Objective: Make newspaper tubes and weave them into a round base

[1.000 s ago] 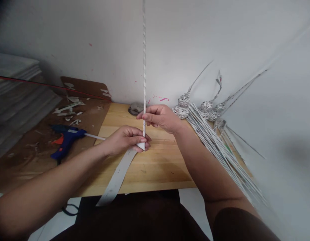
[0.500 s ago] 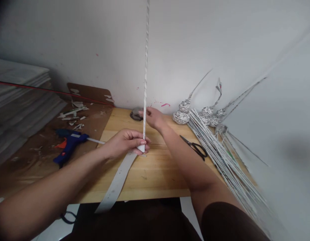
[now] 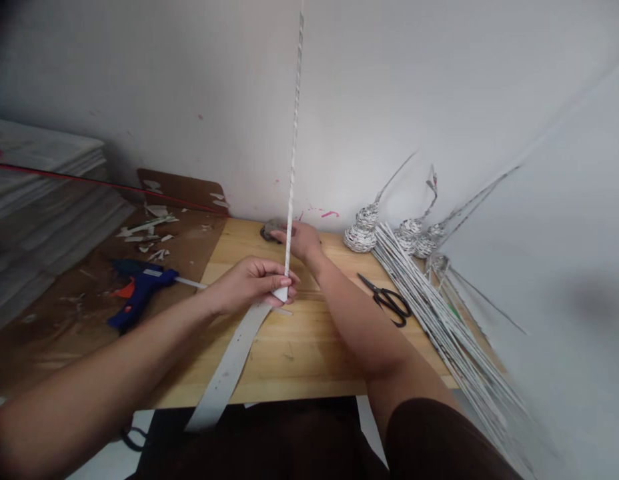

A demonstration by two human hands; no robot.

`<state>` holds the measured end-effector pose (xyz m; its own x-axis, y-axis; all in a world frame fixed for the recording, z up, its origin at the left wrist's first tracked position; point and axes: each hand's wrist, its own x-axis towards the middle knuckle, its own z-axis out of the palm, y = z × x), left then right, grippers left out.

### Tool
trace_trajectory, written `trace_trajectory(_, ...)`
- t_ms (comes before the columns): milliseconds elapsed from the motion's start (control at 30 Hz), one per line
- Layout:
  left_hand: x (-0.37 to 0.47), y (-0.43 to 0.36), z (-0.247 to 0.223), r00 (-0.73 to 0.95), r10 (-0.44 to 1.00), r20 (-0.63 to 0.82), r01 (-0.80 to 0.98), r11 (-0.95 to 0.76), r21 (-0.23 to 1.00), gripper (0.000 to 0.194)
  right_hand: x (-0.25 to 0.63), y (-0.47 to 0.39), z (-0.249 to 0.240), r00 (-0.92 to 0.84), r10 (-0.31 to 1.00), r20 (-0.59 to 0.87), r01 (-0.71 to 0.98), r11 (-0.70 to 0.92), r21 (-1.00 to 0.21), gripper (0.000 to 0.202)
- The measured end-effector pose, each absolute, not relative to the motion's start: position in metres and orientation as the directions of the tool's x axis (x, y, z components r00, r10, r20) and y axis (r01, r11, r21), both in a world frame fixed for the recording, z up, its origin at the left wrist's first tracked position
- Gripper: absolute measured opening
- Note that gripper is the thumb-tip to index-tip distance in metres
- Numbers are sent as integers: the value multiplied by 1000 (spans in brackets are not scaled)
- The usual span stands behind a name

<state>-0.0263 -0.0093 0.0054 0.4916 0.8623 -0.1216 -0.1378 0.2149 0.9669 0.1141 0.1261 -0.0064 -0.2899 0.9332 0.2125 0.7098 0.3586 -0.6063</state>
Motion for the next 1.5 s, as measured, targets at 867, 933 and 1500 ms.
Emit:
trace_trajectory(867,-26,-12,6,525,847,-81,-102,157,982,31,149,45,76,-468,859,208,225,343,-912,42)
trace_trajectory(933,-26,-13,6,523,848,-86,-104,163,981,32,149,43,77,-525,837,155,186,291,-938,44)
trace_trajectory(1500,-25,-15,8,519,850,-93,-69,150,986,29,153,35,82,-424,868,257,155,349,-924,36)
